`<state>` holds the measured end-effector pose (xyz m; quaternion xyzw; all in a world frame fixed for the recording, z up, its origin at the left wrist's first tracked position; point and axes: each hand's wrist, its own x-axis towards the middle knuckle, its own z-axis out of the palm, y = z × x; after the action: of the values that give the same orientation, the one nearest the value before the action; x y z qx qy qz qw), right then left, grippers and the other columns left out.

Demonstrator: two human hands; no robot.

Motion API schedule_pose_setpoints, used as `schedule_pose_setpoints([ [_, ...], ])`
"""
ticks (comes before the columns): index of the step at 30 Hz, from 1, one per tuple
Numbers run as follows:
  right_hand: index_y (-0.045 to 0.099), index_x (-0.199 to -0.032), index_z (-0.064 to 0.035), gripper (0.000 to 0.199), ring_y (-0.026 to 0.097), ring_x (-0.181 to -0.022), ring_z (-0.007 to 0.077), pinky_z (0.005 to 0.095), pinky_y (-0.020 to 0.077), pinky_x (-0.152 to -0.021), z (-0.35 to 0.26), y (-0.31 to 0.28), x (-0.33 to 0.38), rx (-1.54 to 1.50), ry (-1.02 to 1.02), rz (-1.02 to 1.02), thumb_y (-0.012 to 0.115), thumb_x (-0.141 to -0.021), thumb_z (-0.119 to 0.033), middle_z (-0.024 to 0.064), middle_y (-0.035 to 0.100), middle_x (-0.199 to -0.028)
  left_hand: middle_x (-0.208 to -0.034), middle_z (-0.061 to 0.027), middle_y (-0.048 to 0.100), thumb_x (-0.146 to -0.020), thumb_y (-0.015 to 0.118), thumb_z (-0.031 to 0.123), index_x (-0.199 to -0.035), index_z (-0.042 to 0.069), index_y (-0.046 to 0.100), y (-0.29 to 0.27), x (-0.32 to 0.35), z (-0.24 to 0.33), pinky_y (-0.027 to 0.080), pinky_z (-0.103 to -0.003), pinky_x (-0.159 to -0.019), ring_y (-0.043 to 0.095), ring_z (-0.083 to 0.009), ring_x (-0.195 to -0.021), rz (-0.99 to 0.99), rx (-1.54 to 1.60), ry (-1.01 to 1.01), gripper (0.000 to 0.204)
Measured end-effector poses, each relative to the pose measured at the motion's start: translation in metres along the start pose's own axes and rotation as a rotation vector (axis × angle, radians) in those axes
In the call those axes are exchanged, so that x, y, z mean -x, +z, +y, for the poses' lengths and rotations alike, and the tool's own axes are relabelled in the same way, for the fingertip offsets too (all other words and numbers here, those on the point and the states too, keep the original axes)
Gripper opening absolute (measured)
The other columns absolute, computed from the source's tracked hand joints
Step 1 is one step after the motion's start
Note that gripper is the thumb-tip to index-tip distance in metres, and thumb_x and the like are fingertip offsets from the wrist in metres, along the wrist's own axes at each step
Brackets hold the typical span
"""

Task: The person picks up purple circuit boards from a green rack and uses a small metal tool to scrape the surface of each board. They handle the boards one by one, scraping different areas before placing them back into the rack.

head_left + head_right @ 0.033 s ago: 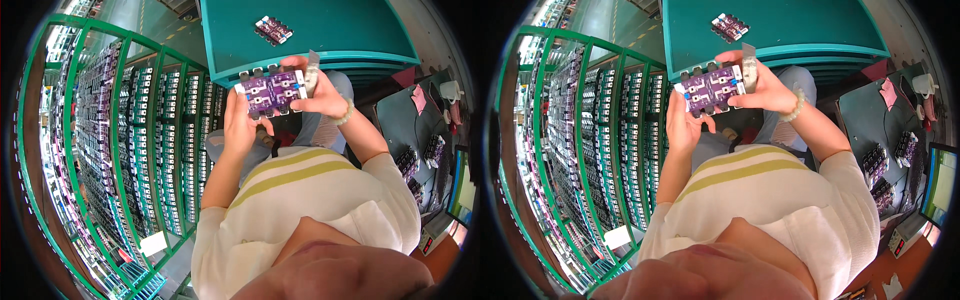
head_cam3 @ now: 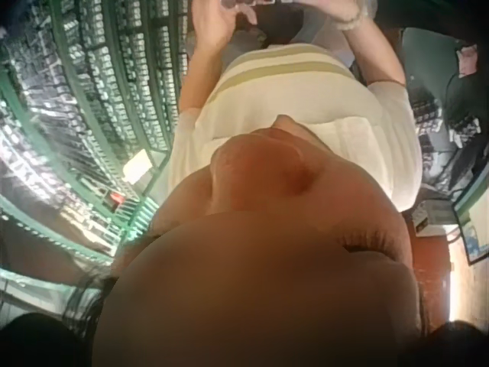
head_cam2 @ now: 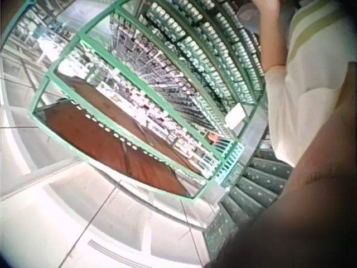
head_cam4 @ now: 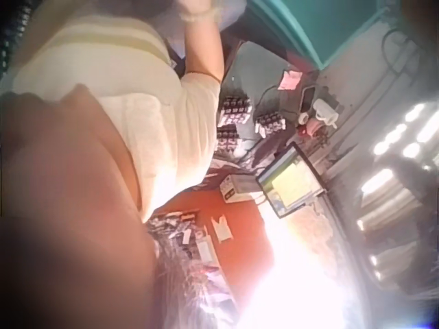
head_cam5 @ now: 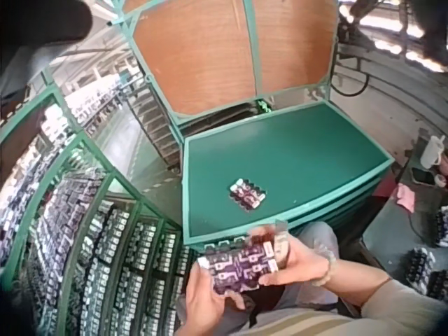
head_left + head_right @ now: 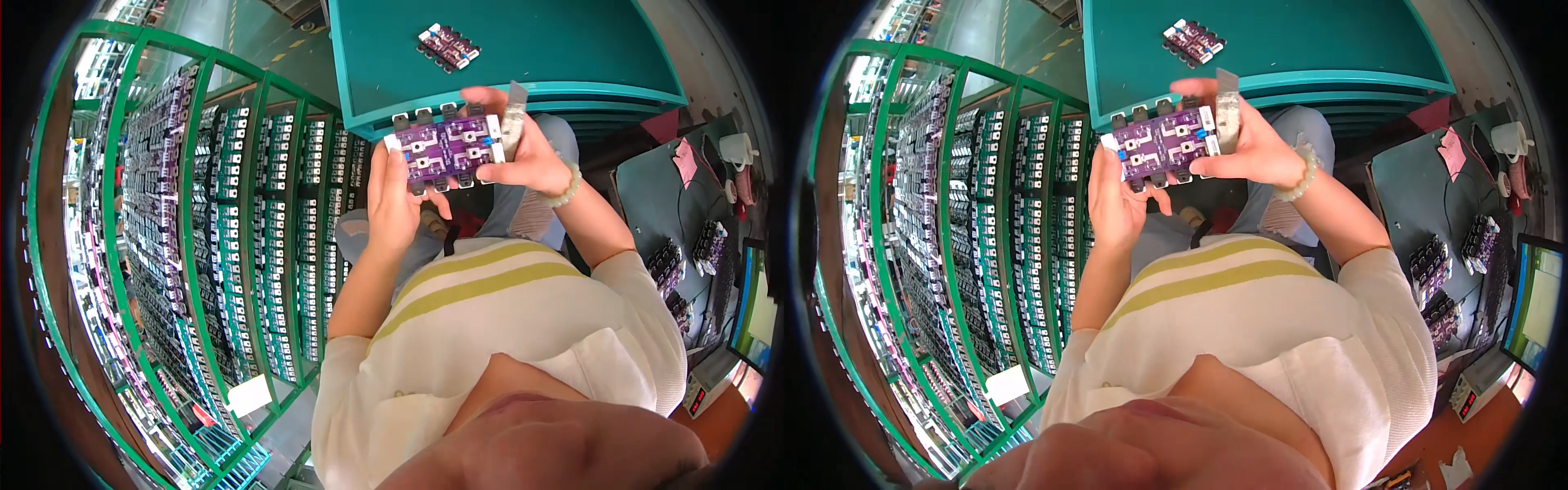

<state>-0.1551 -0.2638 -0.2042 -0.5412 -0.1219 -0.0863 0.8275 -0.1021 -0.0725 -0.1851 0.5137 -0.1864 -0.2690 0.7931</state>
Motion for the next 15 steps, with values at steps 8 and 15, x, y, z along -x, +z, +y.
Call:
schedule_pose_setpoints([
  [8,0.038,-0.137,-0.0037,0.063,0.055,-0.087,0.0073,0.022,0.0465,-0.076,-0.013,0.025,0.011,0.015,0.075,0.084,0.068,-0.082,-0.009,0.002,0.055,-0.103,-0.105,-0.019,0.057,-0.101,0.028,0.03,-0.128,-0.001,0.031,0.009,0.023,0.011,0.057,-0.033,-0.05,0.064,-0.0243,-0.078,0.023,0.001,0.03,0.042],
  [15,0.056,-0.119,-0.006,0.031,0.045,-0.059,-0.001,0.0144,0.0329,-0.046,-0.016,0.031,0.022,-0.016,0.324,0.322,0.052,-0.096,-0.026,-0.0051,0.058,-0.082,-0.112,-0.0193,0.055,-0.1,0.027,0.04,-0.134,-0.002,0.026,0.015,0.03,0.013,0.059,-0.036,-0.058,0.064,-0.0248,-0.085,-0.014,-0.007,0.098,0.054],
])
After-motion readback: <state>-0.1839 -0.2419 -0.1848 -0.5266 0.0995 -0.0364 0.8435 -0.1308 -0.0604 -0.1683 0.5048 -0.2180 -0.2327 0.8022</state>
